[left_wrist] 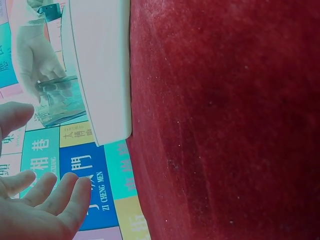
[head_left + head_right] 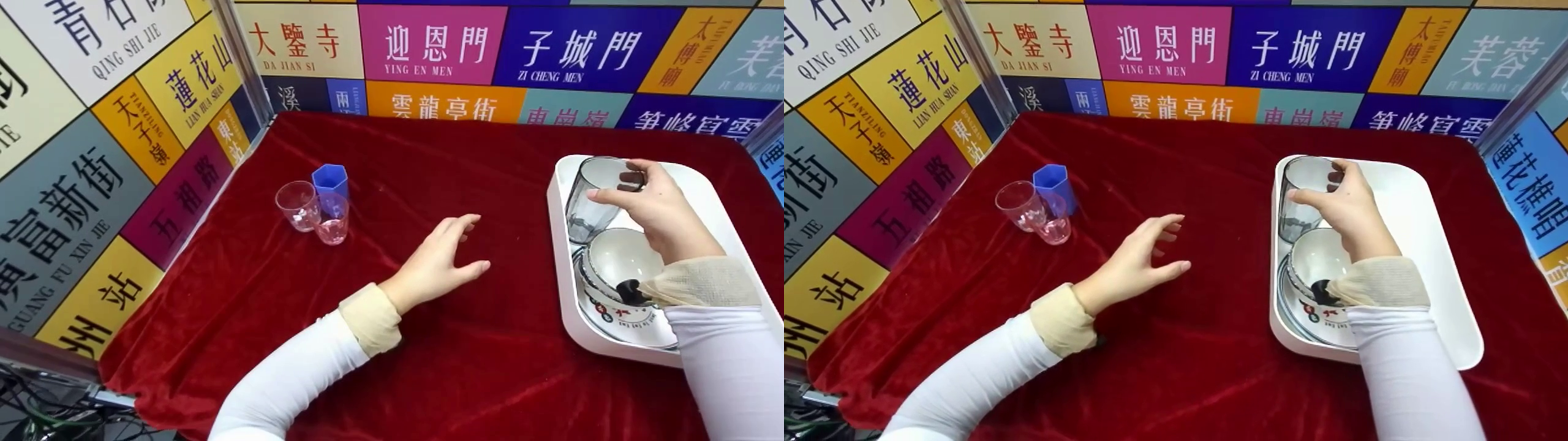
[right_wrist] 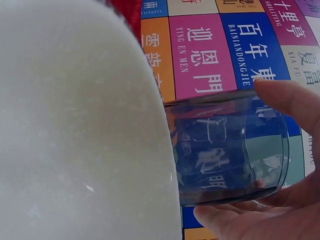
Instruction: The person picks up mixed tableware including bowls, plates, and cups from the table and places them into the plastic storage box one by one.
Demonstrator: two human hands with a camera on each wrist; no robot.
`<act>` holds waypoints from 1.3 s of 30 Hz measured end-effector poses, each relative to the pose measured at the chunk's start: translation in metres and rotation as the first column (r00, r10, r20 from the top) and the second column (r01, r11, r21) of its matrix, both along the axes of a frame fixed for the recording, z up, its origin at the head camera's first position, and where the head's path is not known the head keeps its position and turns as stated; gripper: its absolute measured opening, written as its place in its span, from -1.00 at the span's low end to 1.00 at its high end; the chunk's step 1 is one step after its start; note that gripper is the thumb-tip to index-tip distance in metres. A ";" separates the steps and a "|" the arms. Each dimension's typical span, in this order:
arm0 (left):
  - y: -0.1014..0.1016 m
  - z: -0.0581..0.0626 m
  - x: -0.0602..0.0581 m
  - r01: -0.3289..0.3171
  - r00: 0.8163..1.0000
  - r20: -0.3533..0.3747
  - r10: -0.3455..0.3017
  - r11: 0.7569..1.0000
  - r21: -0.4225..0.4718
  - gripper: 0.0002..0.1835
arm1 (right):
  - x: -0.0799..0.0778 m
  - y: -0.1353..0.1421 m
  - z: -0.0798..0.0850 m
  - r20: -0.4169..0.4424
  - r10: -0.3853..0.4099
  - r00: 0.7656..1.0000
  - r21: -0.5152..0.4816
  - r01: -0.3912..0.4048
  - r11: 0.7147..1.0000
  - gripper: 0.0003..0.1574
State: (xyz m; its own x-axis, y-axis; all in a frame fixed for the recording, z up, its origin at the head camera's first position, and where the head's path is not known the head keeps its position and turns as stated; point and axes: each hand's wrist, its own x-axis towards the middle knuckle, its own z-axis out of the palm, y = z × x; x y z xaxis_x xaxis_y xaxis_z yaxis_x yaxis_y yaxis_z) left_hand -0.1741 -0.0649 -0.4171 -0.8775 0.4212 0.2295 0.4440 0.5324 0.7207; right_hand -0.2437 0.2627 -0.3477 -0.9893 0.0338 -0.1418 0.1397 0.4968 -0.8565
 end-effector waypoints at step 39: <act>0.000 -0.007 -0.002 0.007 1.000 0.009 -0.007 1.000 0.002 -0.23 | -0.005 0.008 -0.005 0.136 0.105 0.985 0.055 -0.113 0.992 0.50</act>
State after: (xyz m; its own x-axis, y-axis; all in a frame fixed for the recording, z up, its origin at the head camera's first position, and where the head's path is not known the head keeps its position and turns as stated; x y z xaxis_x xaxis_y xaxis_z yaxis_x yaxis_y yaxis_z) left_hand -0.1766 -0.0653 -0.4244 -0.8763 0.4271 0.2230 0.4417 0.5274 0.7258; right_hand -0.2485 0.2702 -0.3531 -0.9600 -0.0606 -0.2734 0.1923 0.5668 -0.8011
